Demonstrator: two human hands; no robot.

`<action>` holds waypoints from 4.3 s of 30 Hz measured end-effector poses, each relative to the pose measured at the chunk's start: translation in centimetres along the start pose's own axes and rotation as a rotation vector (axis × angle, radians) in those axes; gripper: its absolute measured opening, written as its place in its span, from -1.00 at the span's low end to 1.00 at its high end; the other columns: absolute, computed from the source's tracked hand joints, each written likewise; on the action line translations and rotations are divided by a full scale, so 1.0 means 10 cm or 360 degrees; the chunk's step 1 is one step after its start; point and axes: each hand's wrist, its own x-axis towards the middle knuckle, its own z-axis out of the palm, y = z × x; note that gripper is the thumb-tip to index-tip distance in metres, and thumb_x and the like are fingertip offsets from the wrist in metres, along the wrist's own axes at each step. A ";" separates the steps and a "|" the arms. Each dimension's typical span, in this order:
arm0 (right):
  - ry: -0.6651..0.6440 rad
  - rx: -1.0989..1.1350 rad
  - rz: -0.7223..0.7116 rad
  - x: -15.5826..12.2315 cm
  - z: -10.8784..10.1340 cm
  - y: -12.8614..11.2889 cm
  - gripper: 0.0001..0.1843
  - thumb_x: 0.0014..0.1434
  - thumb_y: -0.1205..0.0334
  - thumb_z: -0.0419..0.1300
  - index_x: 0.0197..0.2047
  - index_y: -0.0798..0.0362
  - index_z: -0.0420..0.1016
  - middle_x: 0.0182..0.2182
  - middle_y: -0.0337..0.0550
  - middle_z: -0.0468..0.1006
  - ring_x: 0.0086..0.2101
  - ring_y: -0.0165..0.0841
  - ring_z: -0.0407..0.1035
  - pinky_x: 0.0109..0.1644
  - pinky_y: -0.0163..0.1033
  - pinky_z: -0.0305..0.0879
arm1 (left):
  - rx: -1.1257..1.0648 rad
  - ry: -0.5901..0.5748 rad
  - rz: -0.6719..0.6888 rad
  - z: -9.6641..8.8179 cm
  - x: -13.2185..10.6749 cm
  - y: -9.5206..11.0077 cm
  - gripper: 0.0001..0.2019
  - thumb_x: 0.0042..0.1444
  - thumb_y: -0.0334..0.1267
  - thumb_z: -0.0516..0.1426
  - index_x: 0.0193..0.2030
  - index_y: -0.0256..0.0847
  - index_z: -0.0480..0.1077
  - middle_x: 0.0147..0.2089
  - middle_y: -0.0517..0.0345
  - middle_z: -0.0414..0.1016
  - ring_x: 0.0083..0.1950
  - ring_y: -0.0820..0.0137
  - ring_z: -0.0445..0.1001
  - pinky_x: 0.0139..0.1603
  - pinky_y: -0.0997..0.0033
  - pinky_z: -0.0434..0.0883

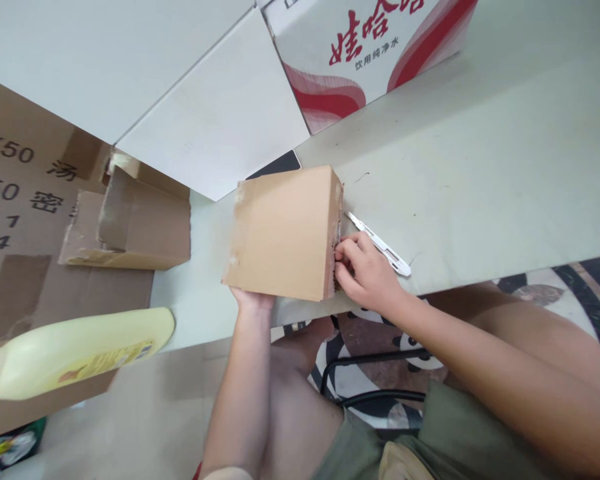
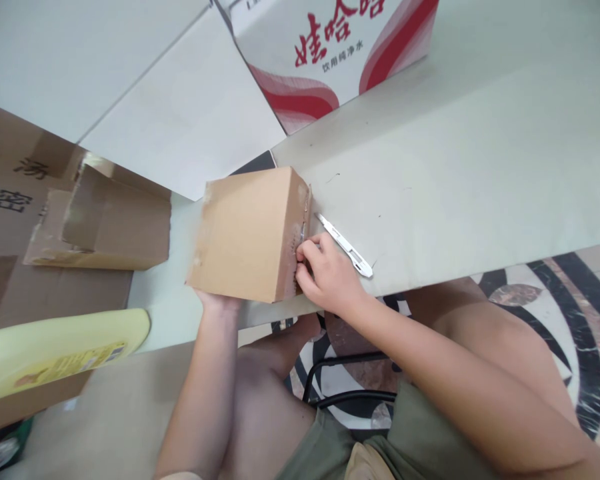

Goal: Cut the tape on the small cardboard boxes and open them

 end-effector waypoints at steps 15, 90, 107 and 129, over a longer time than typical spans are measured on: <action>-0.0006 -0.0011 -0.0005 0.01 0.00 -0.01 -0.96 0.19 0.31 0.08 -0.25 0.01 0.32 -0.19 -0.07 0.38 -0.40 -0.33 0.33 -0.33 -0.18 0.27 | 0.0025 -0.0001 -0.0010 -0.04 0.01 0.00 -0.53 0.10 0.06 0.08 0.02 -0.16 0.53 0.02 -0.03 0.61 0.13 0.02 0.52 0.07 0.03 0.49; -0.0012 -0.0017 0.0012 0.01 -0.01 -0.01 -0.97 0.19 0.31 0.09 -0.26 0.00 0.32 -0.17 -0.06 0.39 -0.38 -0.32 0.37 -0.31 -0.17 0.31 | -0.0001 0.0032 0.0002 -0.04 0.01 -0.01 -0.57 0.07 0.06 0.09 -0.09 -0.18 0.54 -0.04 -0.01 0.63 0.05 0.06 0.56 0.02 0.09 0.50; -0.0007 -0.0008 0.0002 0.01 -0.01 0.00 -0.96 0.19 0.31 0.09 -0.26 0.01 0.32 -0.17 -0.05 0.39 -0.38 -0.33 0.37 -0.31 -0.18 0.32 | 0.0042 0.0014 0.0016 -0.01 0.00 -0.01 -0.59 0.14 0.03 0.06 -0.07 -0.18 0.54 0.00 -0.03 0.61 0.14 0.04 0.51 0.08 0.06 0.48; -0.0019 -0.0016 0.0009 0.00 -0.01 -0.01 -0.96 0.19 0.30 0.09 -0.25 0.01 0.33 -0.16 -0.05 0.39 -0.40 -0.34 0.36 -0.32 -0.18 0.31 | 0.0100 0.0049 0.0023 0.01 -0.03 0.00 -0.58 0.05 0.09 0.09 -0.17 -0.13 0.59 -0.07 0.04 0.64 0.04 0.10 0.55 -0.02 0.13 0.50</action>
